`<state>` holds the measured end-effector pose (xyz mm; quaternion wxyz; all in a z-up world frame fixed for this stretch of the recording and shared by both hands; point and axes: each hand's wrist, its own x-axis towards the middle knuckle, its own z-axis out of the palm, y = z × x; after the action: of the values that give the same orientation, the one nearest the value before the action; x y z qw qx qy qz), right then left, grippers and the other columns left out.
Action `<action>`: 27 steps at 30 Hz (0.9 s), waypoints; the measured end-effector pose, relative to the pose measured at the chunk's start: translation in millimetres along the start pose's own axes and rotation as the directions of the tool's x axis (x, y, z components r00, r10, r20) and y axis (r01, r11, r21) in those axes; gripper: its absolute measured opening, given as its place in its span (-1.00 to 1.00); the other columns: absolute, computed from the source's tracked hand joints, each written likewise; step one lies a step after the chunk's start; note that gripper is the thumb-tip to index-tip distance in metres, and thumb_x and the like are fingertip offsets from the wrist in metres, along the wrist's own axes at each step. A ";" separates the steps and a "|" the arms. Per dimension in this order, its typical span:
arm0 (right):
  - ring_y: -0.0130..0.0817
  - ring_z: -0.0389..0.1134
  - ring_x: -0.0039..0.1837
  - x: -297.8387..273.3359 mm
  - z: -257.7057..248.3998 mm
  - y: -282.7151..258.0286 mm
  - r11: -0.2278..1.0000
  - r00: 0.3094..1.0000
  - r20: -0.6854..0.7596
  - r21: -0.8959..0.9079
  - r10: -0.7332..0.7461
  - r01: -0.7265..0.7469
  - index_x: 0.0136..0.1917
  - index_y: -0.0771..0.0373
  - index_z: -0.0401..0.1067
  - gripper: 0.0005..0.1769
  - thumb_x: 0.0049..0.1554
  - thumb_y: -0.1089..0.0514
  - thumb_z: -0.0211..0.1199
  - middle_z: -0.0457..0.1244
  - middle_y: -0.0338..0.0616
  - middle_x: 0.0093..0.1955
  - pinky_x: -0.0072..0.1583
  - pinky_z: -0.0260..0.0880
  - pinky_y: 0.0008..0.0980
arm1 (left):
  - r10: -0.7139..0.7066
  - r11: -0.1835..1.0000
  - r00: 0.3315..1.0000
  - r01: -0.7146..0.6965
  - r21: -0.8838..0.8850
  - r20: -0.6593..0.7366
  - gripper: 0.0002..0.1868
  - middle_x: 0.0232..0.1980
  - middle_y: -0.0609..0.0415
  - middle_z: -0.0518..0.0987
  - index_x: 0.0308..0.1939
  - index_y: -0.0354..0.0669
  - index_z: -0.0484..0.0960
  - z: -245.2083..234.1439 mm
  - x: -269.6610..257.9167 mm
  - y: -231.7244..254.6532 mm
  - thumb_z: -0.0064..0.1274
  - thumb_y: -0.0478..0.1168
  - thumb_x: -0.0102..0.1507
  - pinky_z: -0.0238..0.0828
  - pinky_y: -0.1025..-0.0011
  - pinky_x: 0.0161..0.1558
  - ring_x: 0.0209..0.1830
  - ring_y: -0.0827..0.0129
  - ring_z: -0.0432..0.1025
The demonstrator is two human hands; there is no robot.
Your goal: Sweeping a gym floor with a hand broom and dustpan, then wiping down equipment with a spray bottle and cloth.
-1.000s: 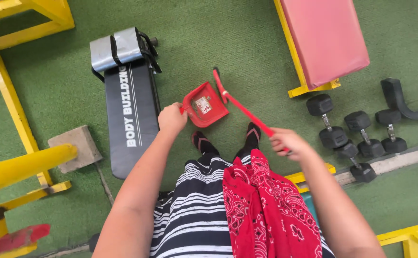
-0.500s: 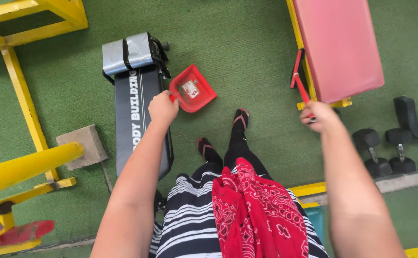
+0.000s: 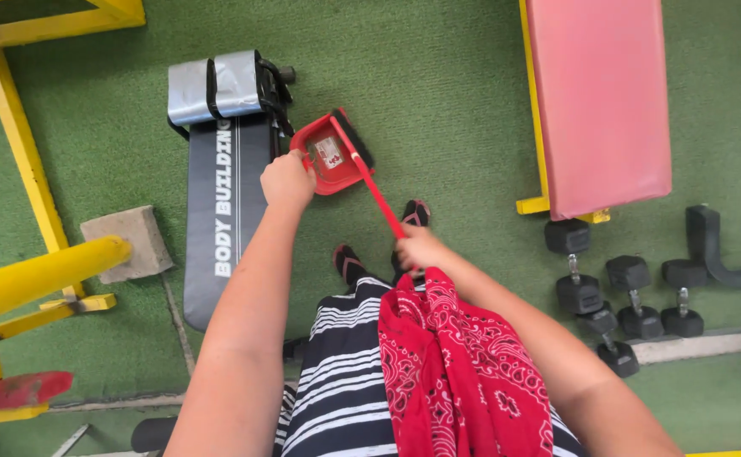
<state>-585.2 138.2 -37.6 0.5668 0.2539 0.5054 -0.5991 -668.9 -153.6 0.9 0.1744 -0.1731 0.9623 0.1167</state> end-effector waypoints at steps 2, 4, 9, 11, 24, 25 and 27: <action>-0.61 -0.03 -0.49 -38.8 -47.4 -37.3 0.999 0.999 -0.019 0.038 0.028 -0.027 0.37 0.01 0.31 -0.45 0.12 0.33 0.03 -0.04 -0.44 -0.45 -0.47 -0.07 -0.51 | 0.002 1.000 1.000 -0.003 -0.010 -0.021 -0.66 -0.13 -0.11 0.69 0.01 -0.06 0.69 1.8 6.4 1.4 0.21 -0.08 0.19 0.54 0.06 -0.08 -0.12 -0.03 0.59; -0.68 -0.06 -0.48 -72.1 -96.6 -60.2 0.995 0.997 -0.028 0.076 0.068 -0.066 0.36 0.01 0.33 -0.49 0.16 0.31 0.03 -0.06 -0.48 -0.44 -0.47 -0.15 -0.59 | -0.007 1.000 0.999 0.006 -0.014 -0.035 -0.65 -0.14 -0.10 0.69 -0.01 -0.06 0.69 3.9 2.1 -2.1 0.23 -0.08 0.15 0.54 0.06 -0.10 -0.13 -0.02 0.60; -0.71 -0.05 -0.48 -126.8 -197.2 -105.8 0.986 0.982 -0.189 0.164 0.005 0.027 0.32 0.11 0.30 -0.57 0.18 0.26 0.03 -0.01 -0.47 -0.41 -0.48 -0.16 -0.62 | 0.024 0.999 0.999 -0.025 -0.032 -0.035 -0.69 -0.17 -0.15 0.68 -0.08 -0.14 0.67 3.9 5.7 -5.5 0.23 -0.08 0.17 0.55 0.05 -0.11 -0.16 -0.05 0.60; -0.68 -0.04 -0.47 -116.9 -223.7 -110.4 0.988 0.970 -0.244 0.147 -0.016 0.054 0.20 0.13 0.28 -0.71 0.20 0.25 0.02 0.00 -0.44 -0.41 -0.47 -0.14 -0.59 | 0.014 1.000 1.000 -0.014 -0.024 -0.020 -0.71 -0.19 -0.17 0.68 -0.12 -0.16 0.67 4.3 9.9 -6.9 0.21 -0.08 0.17 0.55 0.04 -0.11 -0.17 -0.06 0.60; -0.18 0.34 -0.31 78.1 28.9 -14.5 0.860 0.839 -0.405 -0.493 -0.363 0.134 0.15 0.31 0.40 -0.59 -0.01 0.30 0.10 0.32 -0.01 -0.28 -0.31 0.35 -0.18 | 0.035 0.997 0.990 -0.026 -0.068 0.134 -0.77 -0.18 -0.23 0.68 -0.23 -0.24 0.71 -2.3 45.7 -17.7 0.05 -0.19 0.15 0.56 0.06 -0.04 -0.13 -0.08 0.61; -0.18 0.34 -0.31 90.8 39.2 6.0 0.865 0.833 -0.420 -0.484 -0.361 0.131 0.15 0.31 0.40 -0.59 -0.01 0.30 0.10 0.32 -0.01 -0.28 -0.31 0.35 -0.18 | 0.052 0.997 0.989 -0.042 -0.070 0.140 -0.77 -0.18 -0.23 0.68 -0.23 -0.24 0.71 -5.7 46.1 -16.7 0.05 -0.19 0.15 0.56 0.06 -0.04 -0.13 -0.08 0.61; -0.25 0.41 -0.23 119.1 60.7 42.3 0.768 0.842 -0.236 -0.575 -0.485 0.281 0.20 0.38 0.37 -0.52 -0.02 0.27 0.20 0.37 -0.06 -0.23 -0.18 0.42 -0.26 | 0.033 0.996 0.987 -0.019 -0.090 0.157 -0.76 -0.13 -0.23 0.69 -0.21 -0.22 0.73 -15.5 48.4 -15.7 0.03 -0.18 0.19 0.55 0.06 0.00 -0.09 -0.07 0.61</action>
<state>-556.6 40.1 -133.6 0.3703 0.0891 0.7870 -0.4854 -710.2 -186.5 -5.7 0.2409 -0.1582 0.9415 0.1746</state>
